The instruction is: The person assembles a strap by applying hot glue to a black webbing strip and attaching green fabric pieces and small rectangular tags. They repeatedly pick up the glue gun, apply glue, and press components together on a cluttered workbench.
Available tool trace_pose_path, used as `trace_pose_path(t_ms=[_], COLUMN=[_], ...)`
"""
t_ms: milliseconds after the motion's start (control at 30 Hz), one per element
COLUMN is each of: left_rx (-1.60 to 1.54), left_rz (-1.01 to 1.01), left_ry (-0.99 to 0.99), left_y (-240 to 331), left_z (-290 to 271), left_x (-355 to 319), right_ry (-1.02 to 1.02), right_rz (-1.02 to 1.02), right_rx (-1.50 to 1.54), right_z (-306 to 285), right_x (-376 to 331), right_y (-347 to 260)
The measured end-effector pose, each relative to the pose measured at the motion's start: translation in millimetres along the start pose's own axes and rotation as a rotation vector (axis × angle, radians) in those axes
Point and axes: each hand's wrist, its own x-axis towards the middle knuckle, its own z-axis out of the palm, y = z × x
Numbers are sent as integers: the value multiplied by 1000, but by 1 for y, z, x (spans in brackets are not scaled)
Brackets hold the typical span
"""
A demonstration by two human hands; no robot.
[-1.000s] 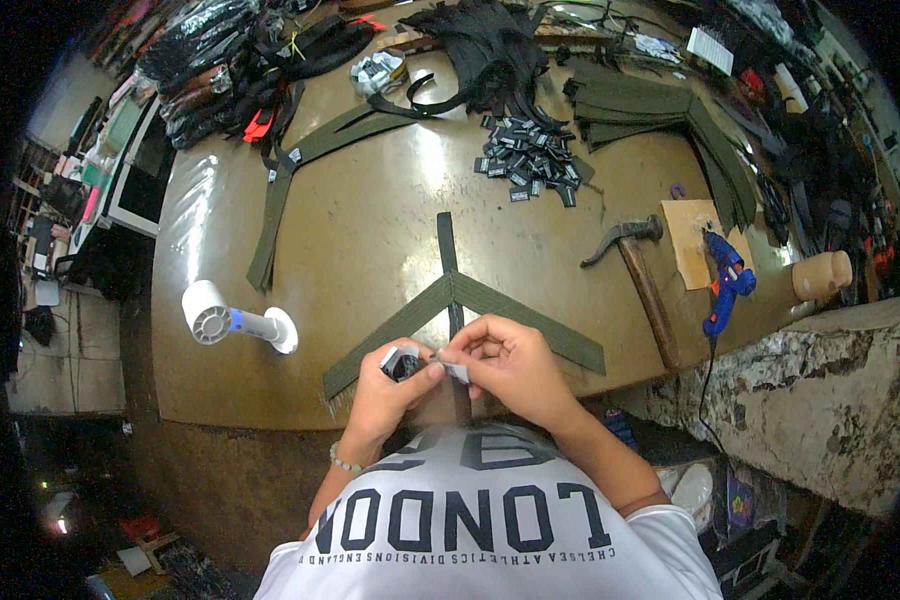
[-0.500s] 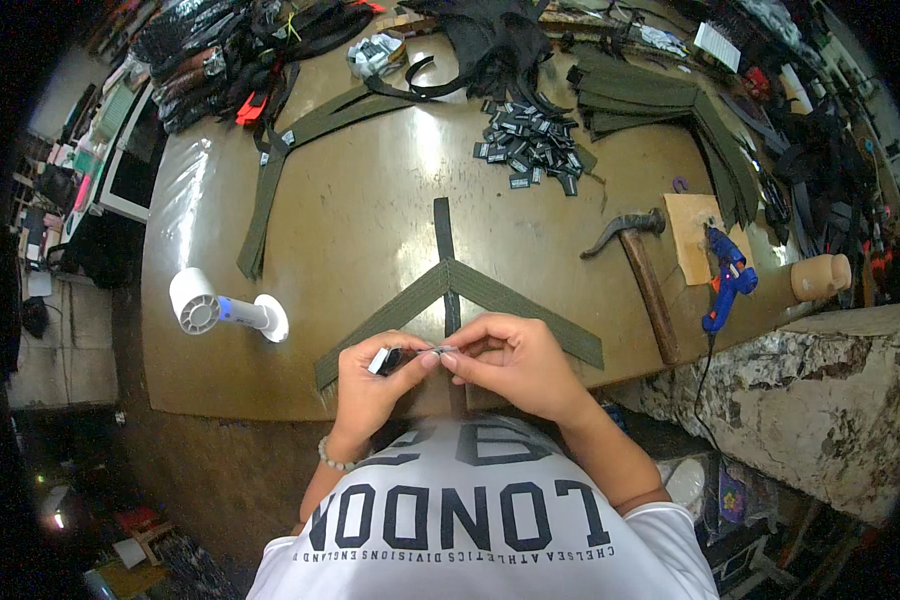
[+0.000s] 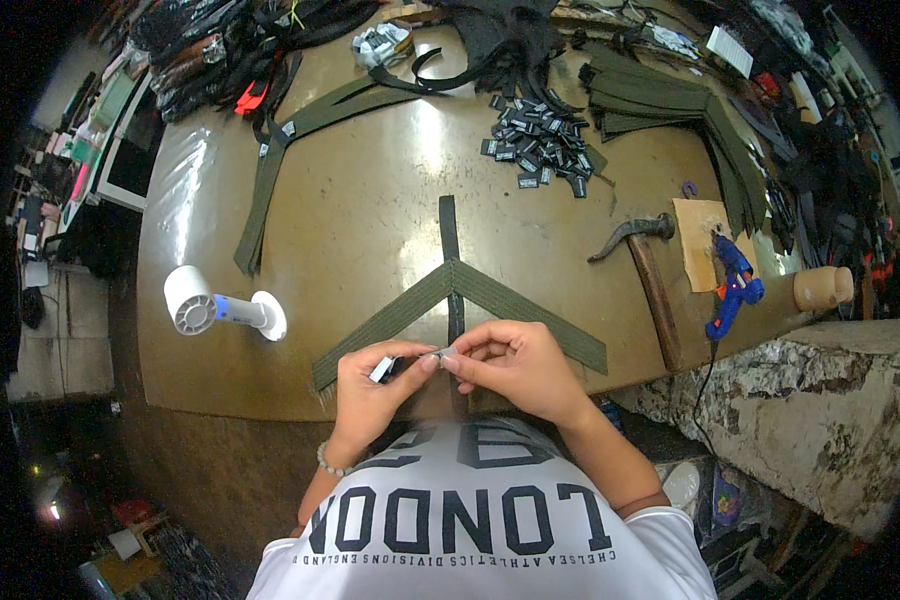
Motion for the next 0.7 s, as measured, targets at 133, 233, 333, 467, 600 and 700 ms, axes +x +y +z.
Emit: trace_pose_path(t_ms=[133, 233, 333, 467, 600, 700], left_rx=[35, 18, 50, 429, 540, 504], left_rz=[-47, -89, -67, 279, 185, 127], left_ry=[19, 48, 95, 204, 215, 201], left_y=[-3, -5, -9, -14, -20, -22], left_z=[0, 2, 5, 7, 7, 6], left_x=[1, 4, 17, 48, 72, 72], right_ry=[4, -1, -31, 14, 81, 79], right_rz=[-13, -11, -9, -119, -49, -52], right_rx=[18, -70, -271, -548, -772, -756], right_z=[0, -5, -14, -25, -29, -31], right_x=[2, 9, 25, 58, 82, 86], right_y=[-1, -6, -16, -27, -30, -26])
